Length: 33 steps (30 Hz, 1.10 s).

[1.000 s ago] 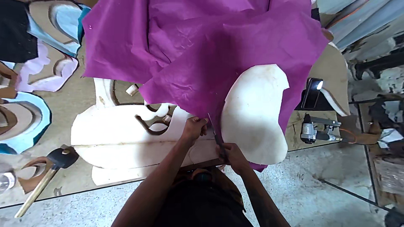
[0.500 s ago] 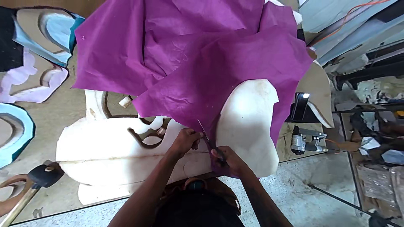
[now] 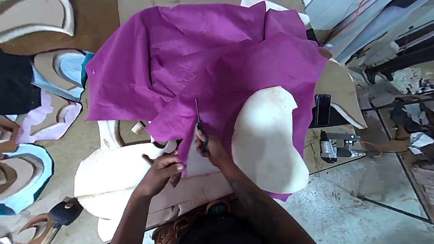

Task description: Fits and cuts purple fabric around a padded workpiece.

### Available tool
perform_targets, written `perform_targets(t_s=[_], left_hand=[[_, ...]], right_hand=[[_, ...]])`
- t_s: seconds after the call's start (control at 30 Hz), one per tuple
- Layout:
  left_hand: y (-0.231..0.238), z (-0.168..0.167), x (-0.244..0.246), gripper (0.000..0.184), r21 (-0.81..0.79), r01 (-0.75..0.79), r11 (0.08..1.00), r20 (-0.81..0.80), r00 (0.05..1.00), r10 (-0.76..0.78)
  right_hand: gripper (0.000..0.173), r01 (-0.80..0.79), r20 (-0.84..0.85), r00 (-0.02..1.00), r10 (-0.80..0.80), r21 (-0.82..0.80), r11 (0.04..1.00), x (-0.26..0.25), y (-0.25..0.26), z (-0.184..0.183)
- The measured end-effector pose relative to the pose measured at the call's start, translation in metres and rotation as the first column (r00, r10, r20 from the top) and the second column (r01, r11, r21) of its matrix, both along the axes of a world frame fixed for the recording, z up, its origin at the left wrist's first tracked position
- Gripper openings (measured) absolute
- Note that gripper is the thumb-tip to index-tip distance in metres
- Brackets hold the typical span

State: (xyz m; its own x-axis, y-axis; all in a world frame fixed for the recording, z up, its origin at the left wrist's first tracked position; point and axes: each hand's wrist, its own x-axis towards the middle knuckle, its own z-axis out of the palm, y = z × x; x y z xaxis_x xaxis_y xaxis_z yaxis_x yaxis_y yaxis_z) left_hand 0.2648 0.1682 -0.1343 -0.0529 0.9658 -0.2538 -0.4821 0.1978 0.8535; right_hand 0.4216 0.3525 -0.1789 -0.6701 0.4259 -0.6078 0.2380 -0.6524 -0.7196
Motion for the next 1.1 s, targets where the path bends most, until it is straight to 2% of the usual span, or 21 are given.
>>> perform_targets(t_s=[0.13, 0.23, 0.33, 0.43, 0.53, 0.73, 0.87, 1.03, 1.1], left_hand=[[-0.02, 0.0, -0.025, 0.019, 0.219, -0.269, 0.938, 0.175, 0.957, 0.233], [-0.019, 0.001, -0.034, 0.018, 0.29, -0.419, 0.86, 0.251, 0.901, 0.354], [-0.016, 0.006, -0.042, 0.016, 0.337, -0.495, 0.801, 0.289, 0.864, 0.412], [-0.01, 0.013, -0.049, 0.015, 0.353, -0.529, 0.772, 0.295, 0.846, 0.445], [-0.007, 0.024, -0.053, 0.015, 0.355, -0.565, 0.745, 0.315, 0.823, 0.473], [-0.009, 0.038, -0.057, 0.016, 0.406, -0.559, 0.723, 0.328, 0.827, 0.456], [-0.016, 0.047, -0.069, 0.016, 0.418, -0.579, 0.7, 0.335, 0.814, 0.474], [-0.021, 0.051, -0.083, 0.018, 0.447, -0.566, 0.693, 0.356, 0.823, 0.443], [-0.022, 0.055, -0.088, 0.018, 0.458, -0.567, 0.684, 0.372, 0.822, 0.432]], right_hand=[[0.059, 0.154, -0.102, 0.983, -0.153, -0.002, 0.988, -0.051, -0.006, 0.002], [0.058, 0.322, -0.095, 0.942, -0.322, -0.025, 0.947, -0.076, -0.016, 0.015], [0.058, 0.44, -0.095, 0.894, -0.439, -0.008, 0.898, -0.091, -0.03, 0.031], [0.06, 0.469, -0.103, 0.877, -0.469, -0.017, 0.883, -0.1, -0.026, 0.038], [0.058, 0.537, -0.137, 0.823, -0.551, -0.128, 0.834, -0.117, -0.001, 0.034], [0.054, 0.652, -0.154, 0.733, -0.663, -0.123, 0.749, -0.134, 0.011, 0.042], [0.062, 0.644, -0.15, 0.732, -0.664, -0.165, 0.747, -0.142, 0.028, 0.04], [0.052, 0.716, -0.167, 0.654, -0.738, -0.175, 0.675, -0.152, 0.034, 0.044], [0.056, 0.711, -0.185, 0.653, -0.734, -0.182, 0.679, -0.153, 0.041, 0.04]])
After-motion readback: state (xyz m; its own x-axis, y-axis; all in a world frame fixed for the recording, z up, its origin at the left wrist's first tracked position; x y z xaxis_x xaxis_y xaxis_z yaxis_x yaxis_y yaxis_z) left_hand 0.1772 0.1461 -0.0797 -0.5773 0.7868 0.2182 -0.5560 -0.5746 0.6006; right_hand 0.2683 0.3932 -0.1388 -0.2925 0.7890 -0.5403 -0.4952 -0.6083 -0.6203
